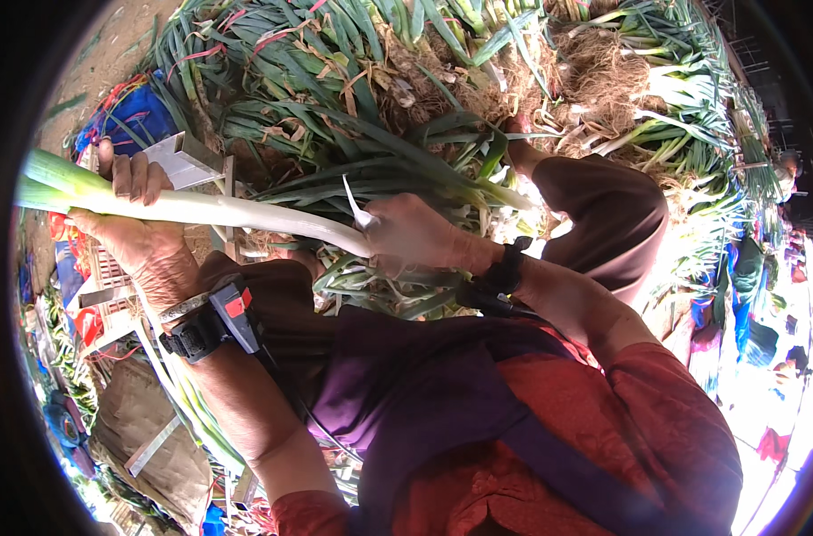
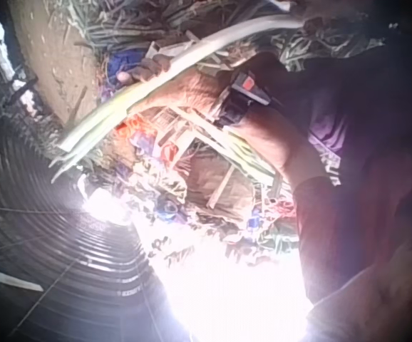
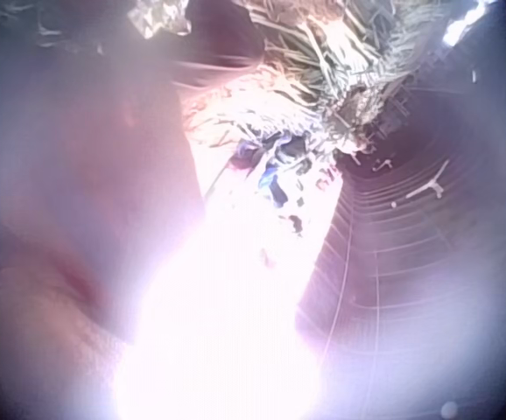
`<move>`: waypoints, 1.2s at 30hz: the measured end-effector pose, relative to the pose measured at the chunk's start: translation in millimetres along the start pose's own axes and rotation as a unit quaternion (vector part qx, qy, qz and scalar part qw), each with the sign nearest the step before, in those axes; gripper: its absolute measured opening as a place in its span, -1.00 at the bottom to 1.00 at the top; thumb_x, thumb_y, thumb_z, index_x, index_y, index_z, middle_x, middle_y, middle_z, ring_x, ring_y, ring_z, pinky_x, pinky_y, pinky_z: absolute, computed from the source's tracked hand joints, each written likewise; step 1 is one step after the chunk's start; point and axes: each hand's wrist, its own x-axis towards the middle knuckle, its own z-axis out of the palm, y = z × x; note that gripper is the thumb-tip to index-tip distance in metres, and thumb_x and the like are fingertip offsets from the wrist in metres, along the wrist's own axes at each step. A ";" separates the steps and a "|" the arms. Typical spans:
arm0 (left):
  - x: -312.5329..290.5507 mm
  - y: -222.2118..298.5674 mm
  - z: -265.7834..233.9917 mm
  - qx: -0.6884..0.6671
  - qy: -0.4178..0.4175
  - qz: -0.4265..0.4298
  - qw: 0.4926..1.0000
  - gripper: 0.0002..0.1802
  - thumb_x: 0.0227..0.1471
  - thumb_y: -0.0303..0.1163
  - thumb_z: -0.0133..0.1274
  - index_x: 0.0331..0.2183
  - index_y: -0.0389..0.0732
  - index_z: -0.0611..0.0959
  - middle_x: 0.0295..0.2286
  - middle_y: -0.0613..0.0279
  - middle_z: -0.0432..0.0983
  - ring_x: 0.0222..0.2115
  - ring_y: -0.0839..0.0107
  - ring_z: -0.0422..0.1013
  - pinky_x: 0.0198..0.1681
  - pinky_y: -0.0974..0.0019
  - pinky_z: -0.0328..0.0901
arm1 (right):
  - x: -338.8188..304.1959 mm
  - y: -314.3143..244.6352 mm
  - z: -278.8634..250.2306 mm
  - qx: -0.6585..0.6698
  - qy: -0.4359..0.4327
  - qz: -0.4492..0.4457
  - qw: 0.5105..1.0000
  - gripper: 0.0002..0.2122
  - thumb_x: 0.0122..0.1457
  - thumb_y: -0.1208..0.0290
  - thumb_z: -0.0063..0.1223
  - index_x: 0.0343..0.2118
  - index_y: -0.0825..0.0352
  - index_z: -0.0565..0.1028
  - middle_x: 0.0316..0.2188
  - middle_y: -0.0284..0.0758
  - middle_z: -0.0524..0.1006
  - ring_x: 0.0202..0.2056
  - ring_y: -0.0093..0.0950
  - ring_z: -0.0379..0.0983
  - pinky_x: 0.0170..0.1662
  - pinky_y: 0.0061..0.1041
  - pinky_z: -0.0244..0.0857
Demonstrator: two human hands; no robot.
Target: Peeling and trimming the outer layers of large scallions to clean them for processing.
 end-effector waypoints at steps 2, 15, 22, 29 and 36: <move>-1.0 2.5 2.4 -0.033 -0.045 -0.010 0.998 -0.23 -0.11 0.14 0.11 -0.22 -0.48 0.48 -0.72 0.43 0.14 -0.69 0.63 0.05 -0.71 0.61 0.08 | -0.4 -2.2 0.8 0.070 -0.016 0.050 0.996 -0.93 -0.07 0.49 0.11 -0.53 0.36 0.48 -0.55 -0.32 0.41 -0.53 -0.53 0.46 -0.47 -0.58 0.36; -11.8 10.0 9.0 0.059 0.040 0.032 0.997 -0.18 -0.16 0.39 -0.06 -0.30 -0.27 0.51 -0.74 0.44 0.18 -0.74 0.63 0.05 -0.76 0.57 0.00 | -34.9 51.9 -46.1 -0.139 -0.140 0.151 0.969 -0.64 0.07 0.43 0.00 -0.03 0.30 0.33 -0.29 -0.11 0.47 -0.31 -0.27 0.47 -0.31 -0.33 0.36; -14.5 -31.1 31.9 0.001 0.085 -0.022 0.996 -0.17 -0.13 0.42 -0.14 -0.22 -0.22 0.49 -0.71 0.40 0.19 -0.71 0.56 0.09 -0.68 0.48 0.04 | 79.0 -51.4 -25.6 0.112 0.060 -0.067 0.990 -0.56 0.12 0.41 0.06 0.06 0.36 0.25 -0.10 -0.13 0.45 -0.11 -0.37 0.45 0.00 -0.41 0.33; -14.7 -9.0 6.0 -0.027 0.097 -0.005 0.995 -0.21 -0.08 0.39 -0.16 -0.27 -0.24 0.50 -0.71 0.40 0.20 -0.73 0.54 0.07 -0.70 0.47 0.02 | 35.6 -12.8 43.4 -0.037 0.099 -0.070 0.992 -0.66 0.01 0.40 0.12 -0.21 0.44 0.30 -0.53 -0.05 0.44 -0.50 -0.02 0.40 -0.42 -0.16 0.26; -20.4 18.1 2.8 -0.079 0.028 0.049 0.995 -0.24 -0.02 0.35 -0.22 -0.37 -0.28 0.46 -0.75 0.41 0.11 -0.77 0.60 0.02 -0.77 0.53 0.01 | -108.7 122.8 2.1 -0.181 -0.257 0.150 0.937 -0.70 -0.01 0.49 -0.02 -0.14 0.29 0.42 -0.37 -0.19 0.49 -0.29 -0.23 0.46 -0.24 -0.32 0.32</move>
